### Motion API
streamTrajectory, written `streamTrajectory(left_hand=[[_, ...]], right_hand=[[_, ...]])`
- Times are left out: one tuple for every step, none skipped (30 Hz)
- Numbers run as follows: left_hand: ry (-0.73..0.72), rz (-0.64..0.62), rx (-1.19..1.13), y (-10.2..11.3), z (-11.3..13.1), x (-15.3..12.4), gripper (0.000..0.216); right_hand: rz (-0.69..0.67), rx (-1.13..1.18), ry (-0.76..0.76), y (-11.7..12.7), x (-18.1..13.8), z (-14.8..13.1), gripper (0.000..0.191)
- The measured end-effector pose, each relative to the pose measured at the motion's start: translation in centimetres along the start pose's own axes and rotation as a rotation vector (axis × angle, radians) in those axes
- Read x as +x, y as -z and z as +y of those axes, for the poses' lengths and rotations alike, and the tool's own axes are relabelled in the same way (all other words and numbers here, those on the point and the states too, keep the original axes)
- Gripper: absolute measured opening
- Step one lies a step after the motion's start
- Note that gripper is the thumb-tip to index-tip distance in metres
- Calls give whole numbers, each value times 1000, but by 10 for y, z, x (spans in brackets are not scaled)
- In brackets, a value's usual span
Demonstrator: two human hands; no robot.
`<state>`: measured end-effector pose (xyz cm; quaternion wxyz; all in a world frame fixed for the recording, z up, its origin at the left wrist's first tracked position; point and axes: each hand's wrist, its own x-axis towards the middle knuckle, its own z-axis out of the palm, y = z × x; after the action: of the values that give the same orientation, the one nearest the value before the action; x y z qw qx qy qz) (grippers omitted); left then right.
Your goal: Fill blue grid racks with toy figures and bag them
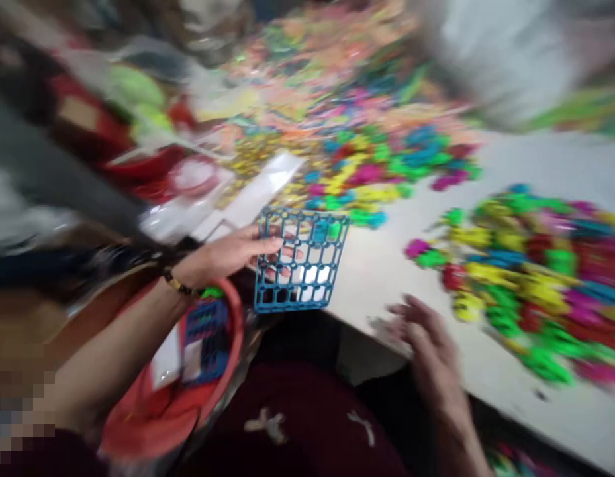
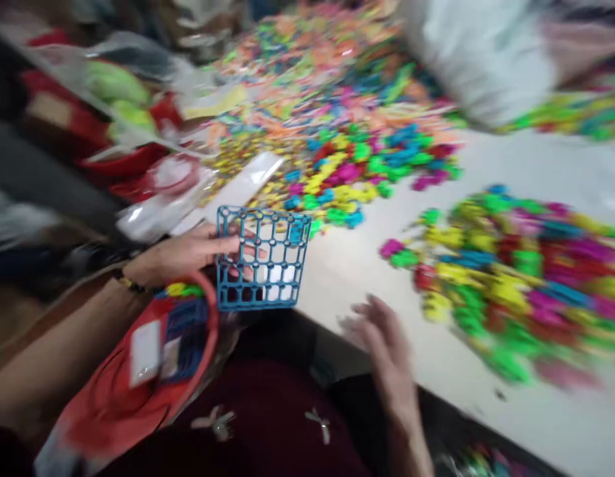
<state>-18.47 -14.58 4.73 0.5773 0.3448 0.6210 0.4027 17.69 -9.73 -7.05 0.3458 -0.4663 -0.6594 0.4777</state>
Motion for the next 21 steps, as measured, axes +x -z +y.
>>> streamTrajectory(left_hand=[[-17,-85,-50,-22,-6,25,40],[-25,-164,-85,-43,-13,49,40],[-23,-234,-103,-62,-21,71,40],[-16,-289,-96,-79,-28,91,41],[-15,-317,-61,-93,-34,107,42],[-29,-312,4,-104,-40,119,44],[-66,-270,97,-112,-46,127,45],[-136,-189,212,-118,-52,132,47],[-238,-80,337,-123,-58,135,50],[-363,32,461,-126,-63,135,53],[-494,122,573,-130,-69,134,57],[-620,171,666,-134,-74,131,58],[-731,165,742,-138,-80,128,59],[-813,112,807,-143,-86,124,59],[-862,34,866,-149,-91,120,60],[-883,-48,923,-155,-96,116,65],[-885,-113,976,-160,-101,111,71],[-875,-158,1023,-164,-106,107,77],[-863,-182,1058,-167,-110,103,79],[-857,-195,1080,-168,-115,98,77],[-863,-205,1091,-168,-119,94,73]], right_hand=[[-37,116,-39,-6,7,-2,53],[-75,175,-68,-9,16,-2,59],[-61,192,-89,-9,24,0,60],[-48,166,-93,-4,32,2,60],[-17,96,-89,3,38,6,57],[32,-6,-71,13,44,9,51],[91,-127,-37,23,49,12,45],[162,-257,9,34,55,14,39],[231,-385,60,44,64,15,34],[290,-503,111,52,76,14,30],[324,-610,154,58,91,11,28],[322,-709,183,62,108,8,28],[288,-802,194,63,127,4,30],[237,-893,192,62,147,0,33],[179,-982,182,60,167,-4,36],[114,-1068,167,59,185,-7,38],[46,-1148,145,57,202,-9,38],[-23,-1216,121,58,215,-10,37],[-94,-1266,105,59,226,-9,33],[-161,-1299,104,62,233,-8,30],[-215,-1314,120,67,238,-6,28]])
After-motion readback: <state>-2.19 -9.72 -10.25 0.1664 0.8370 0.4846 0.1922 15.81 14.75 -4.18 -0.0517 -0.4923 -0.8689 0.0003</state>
